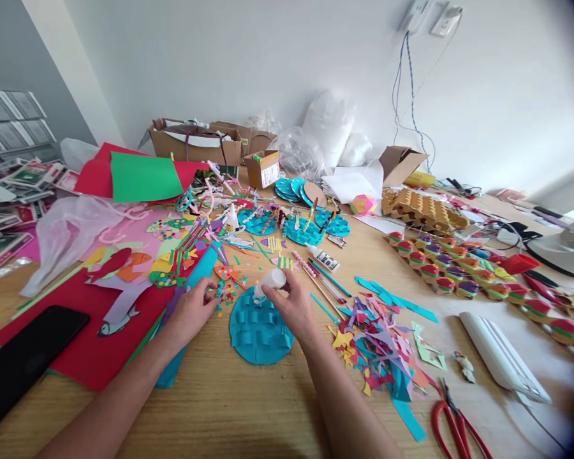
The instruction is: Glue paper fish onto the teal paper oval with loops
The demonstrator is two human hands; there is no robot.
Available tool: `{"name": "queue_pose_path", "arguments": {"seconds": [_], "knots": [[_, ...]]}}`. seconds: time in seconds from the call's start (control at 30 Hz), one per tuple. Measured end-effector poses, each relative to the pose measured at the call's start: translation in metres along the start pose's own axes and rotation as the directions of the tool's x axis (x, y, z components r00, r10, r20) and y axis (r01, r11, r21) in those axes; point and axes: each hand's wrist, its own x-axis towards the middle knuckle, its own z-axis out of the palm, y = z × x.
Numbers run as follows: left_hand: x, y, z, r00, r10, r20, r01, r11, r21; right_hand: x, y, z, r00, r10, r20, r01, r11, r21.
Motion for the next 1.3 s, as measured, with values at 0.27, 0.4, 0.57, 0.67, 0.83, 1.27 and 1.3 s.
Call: {"name": "queue_pose_path", "arguments": {"seconds": [0.27, 0.4, 0.57, 0.67, 0.83, 1.27, 1.3], "knots": [[-0.012, 0.011, -0.003, 0.978, 0.206, 0.016, -0.206, 0.962, 0.177, 0.001, 0.000, -0.001, 1.000, -0.005, 0.009, 0.005, 1.000, -0.007], [-0.018, 0.011, 0.008, 0.856, 0.459, 0.239, -0.511, 0.821, 0.253, 0.001, 0.000, 0.000, 1.000, -0.017, 0.007, 0.017, 1.000, 0.000], [-0.013, 0.006, 0.018, 0.825, 0.479, 0.299, -0.554, 0.791, 0.260, 0.003, 0.002, 0.000, 0.999, -0.037, -0.005, 0.038, 0.999, 0.022], [-0.012, 0.003, 0.019, 0.823, 0.479, 0.306, -0.553, 0.799, 0.235, 0.003, 0.003, 0.000, 0.999, -0.041, -0.014, 0.041, 0.999, 0.016], [-0.015, -0.001, 0.023, 0.823, 0.482, 0.300, -0.548, 0.812, 0.200, 0.003, 0.003, 0.001, 1.000, -0.020, 0.004, 0.020, 1.000, 0.009], [-0.013, -0.007, 0.030, 0.832, 0.465, 0.302, -0.532, 0.822, 0.203, 0.000, -0.004, -0.001, 0.993, -0.089, -0.083, 0.090, 0.996, 0.008], [-0.014, -0.006, 0.030, 0.832, 0.464, 0.304, -0.532, 0.822, 0.202, 0.000, -0.005, -0.001, 0.992, -0.095, -0.089, 0.095, 0.995, 0.001]]}}
